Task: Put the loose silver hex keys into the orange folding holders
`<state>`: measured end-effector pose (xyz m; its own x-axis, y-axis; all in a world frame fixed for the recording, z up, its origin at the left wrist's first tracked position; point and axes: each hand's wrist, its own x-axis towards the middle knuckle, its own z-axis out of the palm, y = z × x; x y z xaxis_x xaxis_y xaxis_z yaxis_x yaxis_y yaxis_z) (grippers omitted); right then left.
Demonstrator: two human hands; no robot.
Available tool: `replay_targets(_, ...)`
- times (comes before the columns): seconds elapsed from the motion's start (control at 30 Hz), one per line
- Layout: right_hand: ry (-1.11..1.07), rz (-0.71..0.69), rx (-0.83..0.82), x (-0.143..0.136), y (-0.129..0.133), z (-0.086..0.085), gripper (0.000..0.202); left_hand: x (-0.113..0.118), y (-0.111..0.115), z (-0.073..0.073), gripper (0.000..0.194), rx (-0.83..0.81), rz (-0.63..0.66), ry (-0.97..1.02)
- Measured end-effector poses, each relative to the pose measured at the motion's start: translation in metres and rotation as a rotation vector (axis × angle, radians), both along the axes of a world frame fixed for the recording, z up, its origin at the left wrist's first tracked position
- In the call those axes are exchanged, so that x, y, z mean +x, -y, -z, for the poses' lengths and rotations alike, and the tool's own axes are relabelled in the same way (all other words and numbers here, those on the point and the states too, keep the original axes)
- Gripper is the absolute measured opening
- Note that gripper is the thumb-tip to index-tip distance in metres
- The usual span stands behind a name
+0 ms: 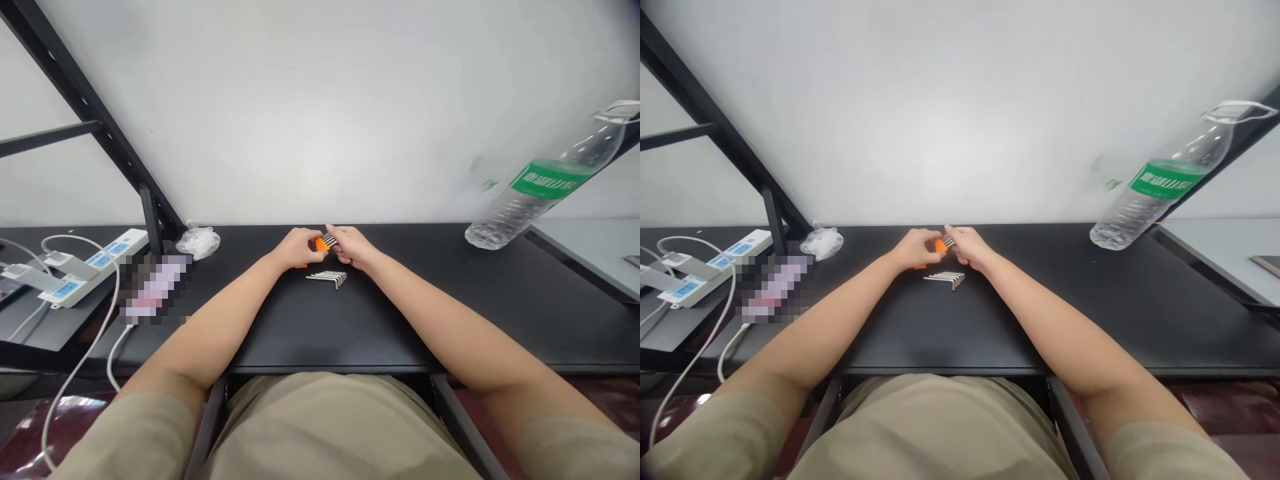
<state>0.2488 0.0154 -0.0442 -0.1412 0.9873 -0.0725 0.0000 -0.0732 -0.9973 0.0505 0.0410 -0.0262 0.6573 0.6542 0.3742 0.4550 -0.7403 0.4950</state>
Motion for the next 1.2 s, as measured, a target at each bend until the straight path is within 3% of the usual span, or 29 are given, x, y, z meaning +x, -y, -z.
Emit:
replay_targets(0.17, -0.037, 0.07, 0.069, -0.005, -0.001, 0.003, 0.05, 0.001, 0.003, -0.003, 0.014, -0.009, -0.001, -0.017)
replay_targets(0.3, -0.101, 0.027, 0.062, -0.003, -0.004, 0.003, 0.049, -0.002, 0.003, -0.005, 0.015, -0.026, 0.001, -0.015)
replay_targets(0.5, -0.108, 0.038, -0.077, 0.03, -0.015, -0.003, 0.041, -0.013, -0.002, -0.004, 0.014, -0.124, -0.018, -0.073)
replay_targets(0.63, 0.197, -0.101, -0.175, 0.054, -0.019, -0.003, 0.043, -0.018, -0.005, -0.003, 0.019, -0.148, -0.043, -0.076)
replay_targets(0.83, 0.892, 0.068, 0.158, 0.055, -0.029, 0.004, 0.053, -0.02, -0.005, 0.0, 0.019, -0.206, -0.067, -0.041)
replay_targets(1.0, 1.333, 0.075, 0.325, 0.05, -0.031, 0.01, 0.06, -0.021, -0.007, 0.002, 0.021, -0.199, -0.069, -0.042)
replay_targets(1.2, 1.455, 0.116, 0.371, 0.057, -0.028, 0.018, 0.058, -0.022, -0.009, 0.004, 0.021, -0.178, -0.054, -0.05)
